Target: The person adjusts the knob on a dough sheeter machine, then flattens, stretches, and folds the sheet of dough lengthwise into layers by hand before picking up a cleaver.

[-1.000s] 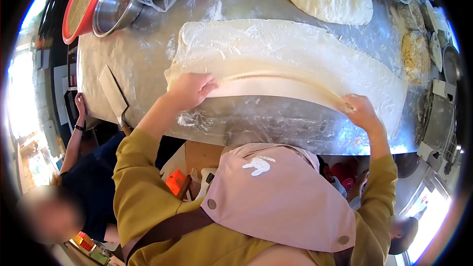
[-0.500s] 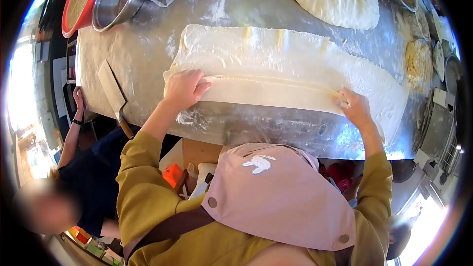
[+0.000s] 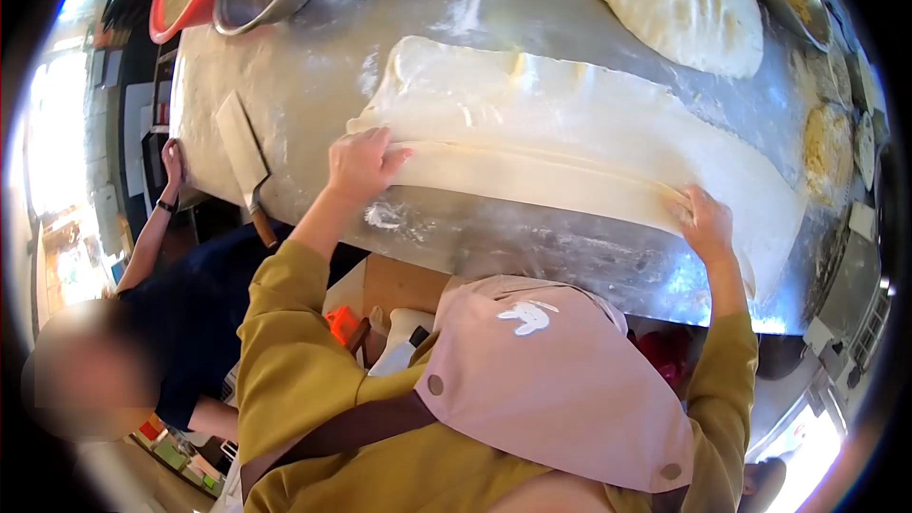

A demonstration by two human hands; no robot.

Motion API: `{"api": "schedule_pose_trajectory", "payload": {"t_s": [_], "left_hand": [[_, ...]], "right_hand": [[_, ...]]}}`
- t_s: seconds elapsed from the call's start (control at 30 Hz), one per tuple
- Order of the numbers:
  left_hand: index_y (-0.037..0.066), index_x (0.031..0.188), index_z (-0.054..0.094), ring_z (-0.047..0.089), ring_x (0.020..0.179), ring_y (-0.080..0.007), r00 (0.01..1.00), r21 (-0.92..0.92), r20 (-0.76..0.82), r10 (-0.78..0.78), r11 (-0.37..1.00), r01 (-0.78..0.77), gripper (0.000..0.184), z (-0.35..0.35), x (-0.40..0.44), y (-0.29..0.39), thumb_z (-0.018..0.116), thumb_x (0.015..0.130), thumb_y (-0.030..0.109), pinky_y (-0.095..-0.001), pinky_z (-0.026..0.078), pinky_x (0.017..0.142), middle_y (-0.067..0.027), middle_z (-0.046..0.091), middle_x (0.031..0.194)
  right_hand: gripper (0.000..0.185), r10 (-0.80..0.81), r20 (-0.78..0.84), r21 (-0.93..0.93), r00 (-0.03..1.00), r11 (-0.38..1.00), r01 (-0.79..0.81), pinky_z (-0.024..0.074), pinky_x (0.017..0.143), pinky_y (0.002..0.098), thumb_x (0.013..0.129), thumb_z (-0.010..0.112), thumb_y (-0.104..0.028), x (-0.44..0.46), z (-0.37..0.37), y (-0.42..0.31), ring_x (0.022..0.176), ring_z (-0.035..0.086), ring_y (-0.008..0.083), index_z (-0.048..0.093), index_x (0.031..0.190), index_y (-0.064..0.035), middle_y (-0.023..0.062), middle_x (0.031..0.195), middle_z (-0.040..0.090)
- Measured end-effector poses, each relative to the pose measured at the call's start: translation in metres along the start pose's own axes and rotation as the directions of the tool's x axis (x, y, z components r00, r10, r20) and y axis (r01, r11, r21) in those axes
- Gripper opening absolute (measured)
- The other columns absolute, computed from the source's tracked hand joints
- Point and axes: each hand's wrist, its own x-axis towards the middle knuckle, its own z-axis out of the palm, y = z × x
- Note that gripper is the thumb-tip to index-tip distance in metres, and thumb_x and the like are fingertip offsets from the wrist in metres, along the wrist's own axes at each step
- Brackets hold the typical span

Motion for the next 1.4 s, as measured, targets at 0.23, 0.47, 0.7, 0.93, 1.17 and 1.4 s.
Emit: {"api": "schedule_pose_trajectory", "payload": {"t_s": [0.23,0.47,0.7,0.93,1.17,1.4], "left_hand": [[0.011,0.077,0.057,0.064,0.069,-0.0326,0.991,0.067,0.032,-0.133,0.989,0.131,0.037,0.009,-0.011,-0.019,0.063,0.088,0.046,-0.0460,0.049,0.058,-0.0082,0.065,0.076],[0.008,0.104,0.062,0.060,0.103,-0.0357,0.984,0.119,-0.157,0.087,0.990,-0.069,0.039,0.006,0.008,0.025,0.065,0.086,0.042,-0.0493,0.046,0.088,-0.0142,0.065,0.102],[0.008,0.138,0.048,0.047,0.125,-0.0352,0.880,-0.209,-0.085,0.467,0.855,-0.474,0.061,0.043,0.060,0.194,0.064,0.089,0.039,-0.0508,0.033,0.108,-0.0158,0.051,0.136],[0.009,0.141,0.044,0.044,0.127,-0.0361,0.954,-0.076,0.150,0.258,0.966,-0.249,0.066,0.060,0.060,0.227,0.066,0.087,0.040,-0.0501,0.033,0.108,-0.0147,0.049,0.136],[0.009,0.145,0.041,0.040,0.133,-0.0368,0.879,-0.176,0.045,0.475,0.870,-0.461,0.076,0.095,0.086,0.402,0.072,0.082,0.039,-0.0507,0.031,0.109,-0.0165,0.046,0.141],[0.007,0.123,0.057,0.053,0.113,-0.0328,0.863,-0.170,0.009,0.506,0.851,-0.497,0.062,0.124,0.103,0.478,0.075,0.077,0.046,-0.0467,0.042,0.099,-0.0128,0.055,0.116]], "right_hand": [[0.028,0.056,-0.155,-0.115,0.986,0.991,-0.074,0.0521,0.068,0.0425,0.087,0.068,-0.030,-0.020,0.022,0.016,0.082,0.066,0.0319,0.060,0.103,-0.0085,0.0101,0.092,0.066],[0.042,0.160,-0.144,0.032,0.976,0.987,-0.157,0.0482,0.086,0.0437,0.083,0.072,-0.037,-0.033,0.000,-0.004,0.099,0.061,0.0338,0.061,0.113,-0.0097,0.0122,0.105,0.064],[0.066,0.223,-0.239,-0.047,0.945,0.970,-0.240,0.0411,0.099,0.0447,0.073,0.078,-0.043,-0.095,-0.007,0.020,0.112,0.056,0.0314,0.057,0.126,-0.0101,0.0107,0.116,0.063],[0.062,0.355,-0.333,0.010,0.874,0.928,-0.373,0.0411,0.101,0.0437,0.071,0.082,-0.037,-0.172,-0.004,0.089,0.116,0.055,0.0327,0.059,0.123,-0.0094,0.0109,0.121,0.061],[0.052,0.248,-0.378,0.034,0.892,0.966,-0.255,0.0427,0.102,0.0444,0.069,0.078,-0.018,-0.222,-0.010,0.165,0.120,0.055,0.0321,0.062,0.118,-0.0097,0.0102,0.124,0.061],[0.041,-0.023,-0.463,-0.099,0.886,0.995,-0.026,0.0503,0.094,0.0415,0.070,0.068,-0.010,-0.241,-0.013,0.229,0.110,0.062,0.0290,0.065,0.111,-0.0100,0.0085,0.113,0.066]]}}
